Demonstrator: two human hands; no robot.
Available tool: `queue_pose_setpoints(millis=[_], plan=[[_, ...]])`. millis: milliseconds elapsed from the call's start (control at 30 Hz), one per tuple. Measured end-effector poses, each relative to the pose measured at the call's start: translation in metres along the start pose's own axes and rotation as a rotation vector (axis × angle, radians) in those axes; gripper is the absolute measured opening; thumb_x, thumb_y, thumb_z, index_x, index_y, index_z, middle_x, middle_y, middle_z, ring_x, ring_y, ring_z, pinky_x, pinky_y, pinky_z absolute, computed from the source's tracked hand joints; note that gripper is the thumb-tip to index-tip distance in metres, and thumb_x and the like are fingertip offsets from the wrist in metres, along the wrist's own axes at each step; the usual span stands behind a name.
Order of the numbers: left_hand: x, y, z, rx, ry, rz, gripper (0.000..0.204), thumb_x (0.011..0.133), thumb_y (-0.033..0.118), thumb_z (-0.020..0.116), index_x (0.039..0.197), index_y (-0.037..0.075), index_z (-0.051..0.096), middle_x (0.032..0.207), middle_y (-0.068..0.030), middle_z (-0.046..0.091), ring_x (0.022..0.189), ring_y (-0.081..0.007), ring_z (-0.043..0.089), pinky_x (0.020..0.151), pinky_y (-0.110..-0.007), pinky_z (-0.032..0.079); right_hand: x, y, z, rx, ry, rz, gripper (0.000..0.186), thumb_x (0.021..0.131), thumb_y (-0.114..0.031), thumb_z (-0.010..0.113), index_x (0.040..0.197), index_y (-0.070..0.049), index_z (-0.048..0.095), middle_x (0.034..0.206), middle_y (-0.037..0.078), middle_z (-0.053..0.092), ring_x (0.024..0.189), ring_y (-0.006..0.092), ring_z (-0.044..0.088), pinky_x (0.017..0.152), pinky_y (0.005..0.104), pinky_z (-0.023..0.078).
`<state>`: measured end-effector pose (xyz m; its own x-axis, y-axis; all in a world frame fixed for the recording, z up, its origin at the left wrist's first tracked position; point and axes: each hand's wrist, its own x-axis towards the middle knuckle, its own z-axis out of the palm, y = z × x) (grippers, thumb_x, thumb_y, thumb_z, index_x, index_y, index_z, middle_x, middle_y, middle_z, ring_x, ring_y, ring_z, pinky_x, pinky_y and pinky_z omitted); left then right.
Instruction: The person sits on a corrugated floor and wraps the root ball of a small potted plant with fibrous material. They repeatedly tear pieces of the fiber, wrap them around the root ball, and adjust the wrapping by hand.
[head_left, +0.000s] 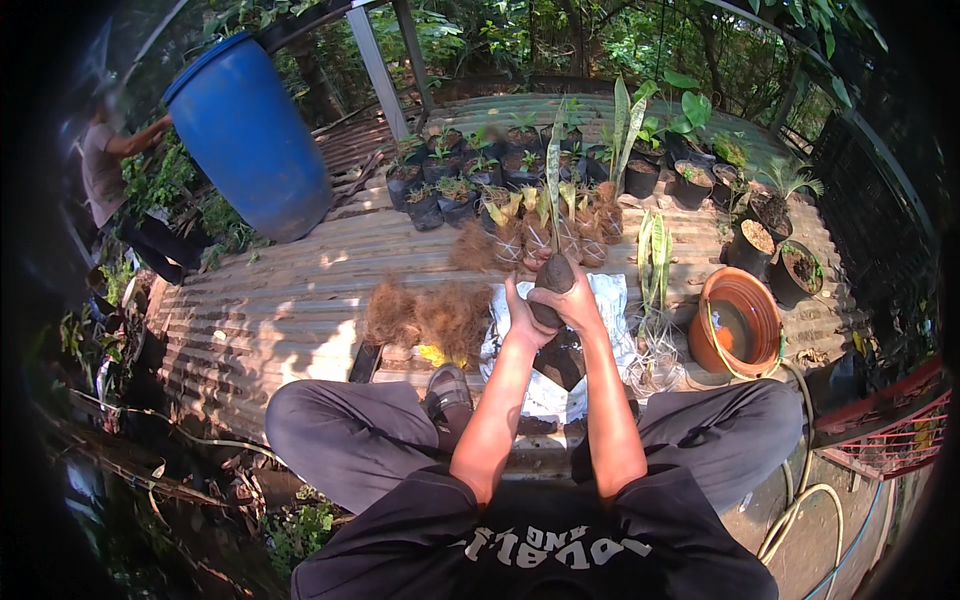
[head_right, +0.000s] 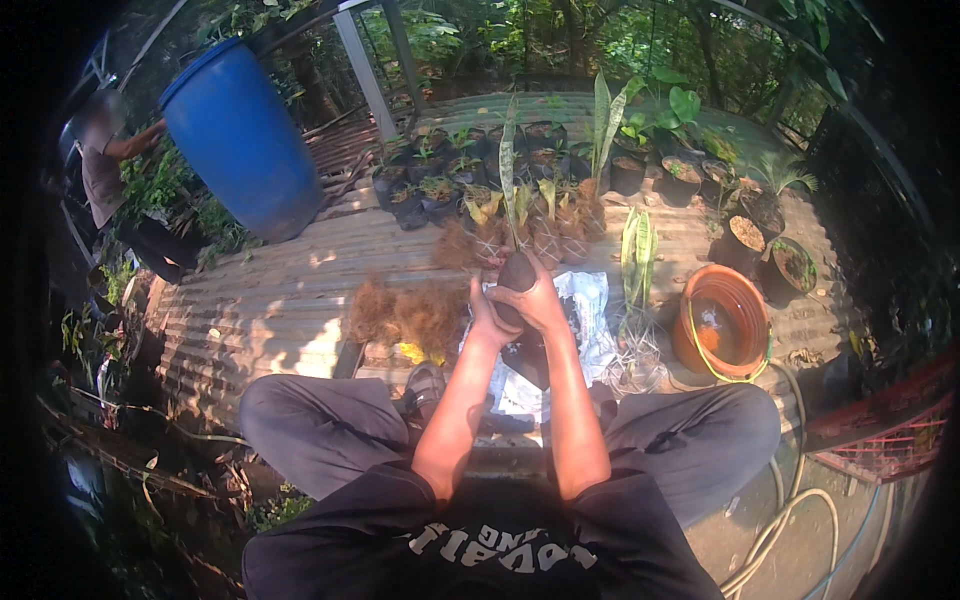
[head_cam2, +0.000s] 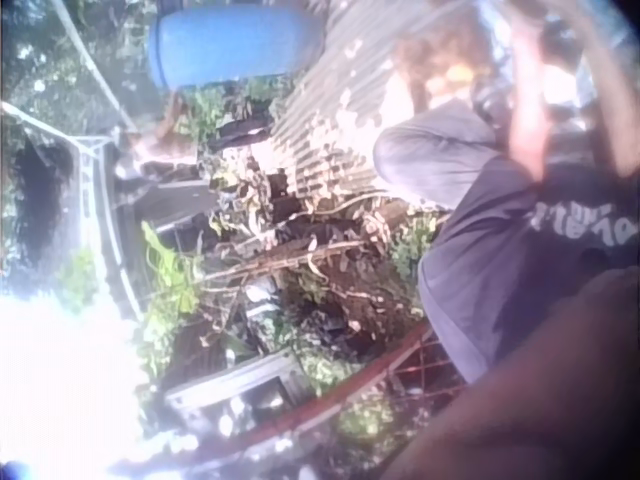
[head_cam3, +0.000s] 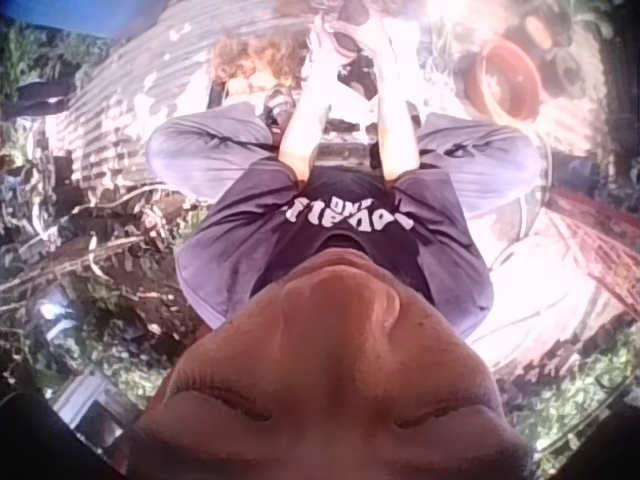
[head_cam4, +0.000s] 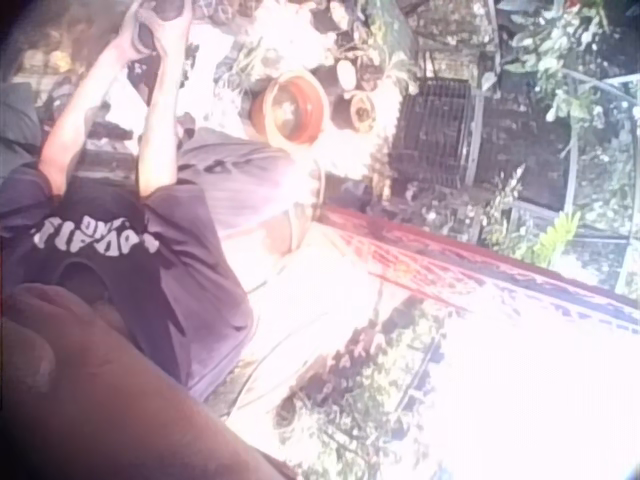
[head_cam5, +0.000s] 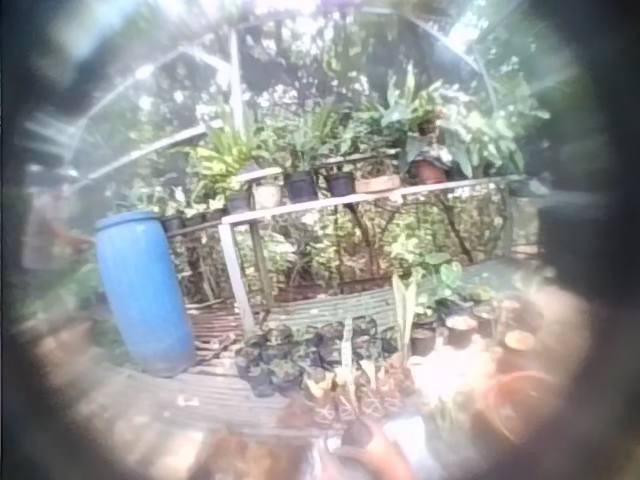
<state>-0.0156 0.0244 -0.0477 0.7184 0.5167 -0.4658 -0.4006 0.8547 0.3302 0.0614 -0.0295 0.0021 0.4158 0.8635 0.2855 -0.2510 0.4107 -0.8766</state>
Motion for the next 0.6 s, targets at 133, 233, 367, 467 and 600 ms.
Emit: queue_pose_setpoints(millis=[133, 233, 367, 467, 600], plan=[[-0.008, 0.003, -0.003, -0.069, -0.027, -0.023, 0.095, 0.075, 0.084, 0.037, 0.125, 0.007, 0.058, 0.125, -0.0119, 0.061, 0.114, -0.0277, 0.058, 0.099, -0.043, 0.043, -0.004, 0.01, -0.007, -0.452, 0.063, 0.048, 0.031, 0.073, -0.018, 0.085, 0.092, -0.002, 0.065, 0.085, 0.005, 0.068, 0.078, 0.0145, 0.062, 0.074, 0.0316, 0.05], [-0.014, 0.009, -0.006, -0.087, -0.09, -0.034, 0.1, 0.074, 0.086, 0.037, 0.128, 0.004, 0.056, 0.127, -0.013, 0.061, 0.117, -0.028, 0.057, 0.101, -0.043, 0.042, -0.006, 0.002, 0.005, -0.555, 0.155, 0.056, 0.031, 0.076, -0.022, 0.083, 0.089, 0.0, 0.065, 0.082, 0.005, 0.067, 0.075, 0.0138, 0.061, 0.071, 0.0317, 0.049], [-0.021, 0.004, 0.009, -0.14, -0.237, 0.061, 0.104, 0.075, 0.086, 0.036, 0.132, 0.001, 0.053, 0.129, -0.0126, 0.06, 0.119, -0.0273, 0.057, 0.102, -0.041, 0.042, 0.007, -0.006, 0.007, -0.461, 0.28, 0.019, 0.035, 0.079, -0.027, 0.08, 0.093, 0.001, 0.066, 0.085, 0.007, 0.068, 0.078, 0.0134, 0.061, 0.072, 0.0309, 0.049], [-0.022, -0.005, 0.021, -0.173, -0.205, 0.204, 0.097, 0.08, 0.082, 0.038, 0.135, 0.003, 0.052, 0.13, -0.0116, 0.06, 0.118, -0.0258, 0.058, 0.103, -0.038, 0.043, 0.007, -0.025, 0.011, -0.434, 0.24, 0.086, 0.038, 0.081, -0.029, 0.079, 0.098, 0.002, 0.066, 0.09, 0.009, 0.069, 0.083, 0.014, 0.061, 0.075, 0.0308, 0.049], [-0.022, -0.008, 0.019, -0.21, -0.262, 0.133, 0.089, 0.082, 0.079, 0.038, 0.134, 0.008, 0.054, 0.129, -0.0086, 0.061, 0.119, -0.0261, 0.057, 0.103, -0.04, 0.043, 0.009, -0.027, 0.003, -0.369, 0.135, -0.075, 0.035, 0.082, -0.024, 0.078, 0.101, 0.002, 0.066, 0.092, 0.01, 0.069, 0.086, 0.0134, 0.062, 0.078, 0.0307, 0.05]])
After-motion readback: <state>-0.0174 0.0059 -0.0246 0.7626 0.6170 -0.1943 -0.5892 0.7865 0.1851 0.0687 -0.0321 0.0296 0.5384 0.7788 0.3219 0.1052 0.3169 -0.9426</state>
